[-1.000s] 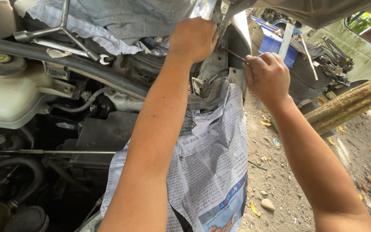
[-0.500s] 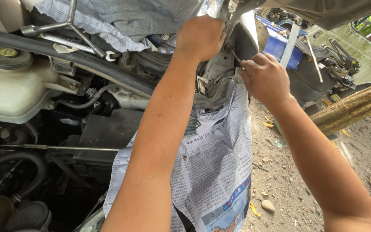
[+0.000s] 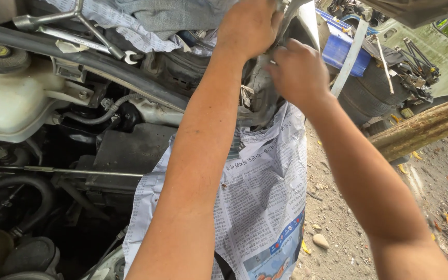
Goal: The person works on the front section of a car with the hood open, using a wrench to tighten bolts on the vehicle's frame. They also use a hammer to tap a metal part into place and handle a screwdriver while adjusting components near the engine bay.
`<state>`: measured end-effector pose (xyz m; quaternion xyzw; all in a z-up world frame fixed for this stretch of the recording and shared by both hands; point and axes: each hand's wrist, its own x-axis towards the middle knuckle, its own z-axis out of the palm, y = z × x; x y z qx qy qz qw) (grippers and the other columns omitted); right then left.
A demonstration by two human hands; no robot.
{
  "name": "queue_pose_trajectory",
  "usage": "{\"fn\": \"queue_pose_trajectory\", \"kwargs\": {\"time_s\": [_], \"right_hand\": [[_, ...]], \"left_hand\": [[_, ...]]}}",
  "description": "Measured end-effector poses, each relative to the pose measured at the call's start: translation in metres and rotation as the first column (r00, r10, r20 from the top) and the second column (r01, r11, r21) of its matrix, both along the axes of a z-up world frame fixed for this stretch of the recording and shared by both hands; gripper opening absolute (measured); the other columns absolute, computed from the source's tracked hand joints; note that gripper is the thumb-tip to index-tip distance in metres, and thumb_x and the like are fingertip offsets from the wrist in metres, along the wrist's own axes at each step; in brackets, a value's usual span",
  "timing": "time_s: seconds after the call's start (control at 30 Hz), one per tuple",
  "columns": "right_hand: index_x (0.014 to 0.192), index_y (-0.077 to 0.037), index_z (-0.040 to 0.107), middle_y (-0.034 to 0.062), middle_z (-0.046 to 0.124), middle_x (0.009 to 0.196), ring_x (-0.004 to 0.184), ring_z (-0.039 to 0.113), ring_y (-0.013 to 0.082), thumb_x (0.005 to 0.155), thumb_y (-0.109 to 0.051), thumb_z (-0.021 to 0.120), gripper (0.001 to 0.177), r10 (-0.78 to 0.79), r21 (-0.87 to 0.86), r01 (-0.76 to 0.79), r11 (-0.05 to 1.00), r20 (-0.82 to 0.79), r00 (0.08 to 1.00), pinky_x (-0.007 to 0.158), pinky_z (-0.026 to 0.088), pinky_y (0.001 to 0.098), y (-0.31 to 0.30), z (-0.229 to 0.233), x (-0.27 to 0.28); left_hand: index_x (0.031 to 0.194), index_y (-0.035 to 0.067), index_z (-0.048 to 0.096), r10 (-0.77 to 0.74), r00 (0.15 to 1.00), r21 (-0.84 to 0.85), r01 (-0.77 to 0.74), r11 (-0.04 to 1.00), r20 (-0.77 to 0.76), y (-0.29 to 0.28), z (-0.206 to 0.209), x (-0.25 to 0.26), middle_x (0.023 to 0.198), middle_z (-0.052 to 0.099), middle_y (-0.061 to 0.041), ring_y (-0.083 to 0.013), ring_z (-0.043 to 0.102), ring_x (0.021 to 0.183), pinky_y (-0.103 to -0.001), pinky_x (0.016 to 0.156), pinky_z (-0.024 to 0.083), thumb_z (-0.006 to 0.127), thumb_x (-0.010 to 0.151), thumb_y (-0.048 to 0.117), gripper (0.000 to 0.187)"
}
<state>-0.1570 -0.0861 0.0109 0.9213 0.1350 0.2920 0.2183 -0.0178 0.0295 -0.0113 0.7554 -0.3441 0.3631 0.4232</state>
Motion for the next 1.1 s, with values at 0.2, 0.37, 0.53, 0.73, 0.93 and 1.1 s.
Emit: {"fn": "queue_pose_trajectory", "kwargs": {"time_s": [0.2,0.37,0.53,0.73,0.93,1.1], "right_hand": [[0.088,-0.005,0.073,0.0138,0.066,0.088,0.080,0.070,0.0353,0.087,-0.032,0.080,0.027,-0.010,-0.036,0.010,0.999,-0.012,1.000,0.071,0.057,0.0450,0.010,-0.005,0.016],[0.088,-0.007,0.072,0.0129,0.068,0.088,0.078,0.071,0.0347,0.092,-0.029,0.079,0.024,0.002,-0.029,0.001,1.000,0.122,0.993,0.067,0.057,0.0454,0.005,0.005,-0.010],[0.101,-0.005,0.074,0.0110,0.073,0.085,0.072,0.073,0.0261,0.100,-0.022,0.077,0.017,0.019,0.318,-0.058,0.946,0.122,0.992,0.065,0.058,0.0384,-0.042,0.017,-0.033],[0.106,-0.007,0.077,0.0043,0.075,0.081,0.069,0.070,0.0103,0.096,-0.016,0.082,0.015,0.018,0.762,-0.051,0.645,0.052,0.998,0.064,0.055,0.0287,-0.052,0.031,-0.048],[0.110,-0.006,0.077,0.0108,0.072,0.086,0.075,0.070,0.0228,0.096,-0.011,0.082,0.016,0.081,0.378,-0.125,0.917,0.131,0.988,0.068,0.054,0.0346,-0.056,0.038,-0.049],[0.106,-0.007,0.074,0.0124,0.072,0.094,0.085,0.070,0.0325,0.101,-0.007,0.076,0.006,0.169,0.111,-0.196,0.974,0.217,0.961,0.075,0.056,0.0407,-0.067,0.025,-0.041]], "left_hand": [[0.098,0.011,0.075,-0.145,0.989,-0.261,0.141,0.955,0.004,-0.006,-0.005,0.009,0.090,0.076,-0.016,-0.0395,0.071,0.084,-0.053,0.073,0.056,0.063,0.096,0.031,0.024],[0.090,0.011,0.077,-0.088,0.996,-0.061,0.086,0.994,-0.030,0.009,0.006,0.000,0.091,0.075,-0.016,-0.0389,0.070,0.088,-0.053,0.078,0.056,0.063,0.097,0.035,0.029],[0.092,0.010,0.076,-0.027,1.000,-0.037,0.028,0.999,0.015,0.005,-0.001,-0.003,0.086,0.075,-0.017,-0.0387,0.071,0.084,-0.054,0.073,0.056,0.064,0.094,0.033,0.026],[0.092,0.010,0.074,-0.006,0.994,0.220,-0.018,0.975,0.107,0.007,0.005,-0.022,0.082,0.074,-0.016,-0.0376,0.072,0.078,-0.052,0.068,0.057,0.066,0.094,0.034,0.025],[0.091,0.010,0.075,-0.016,0.993,0.220,-0.011,0.975,0.120,0.008,0.005,-0.019,0.081,0.074,-0.015,-0.0375,0.073,0.077,-0.052,0.067,0.057,0.067,0.094,0.032,0.024],[0.091,0.010,0.075,0.000,0.993,0.217,-0.025,0.976,0.115,0.006,0.001,-0.013,0.080,0.074,-0.017,-0.0379,0.073,0.076,-0.052,0.067,0.058,0.068,0.092,0.032,0.023]]}}
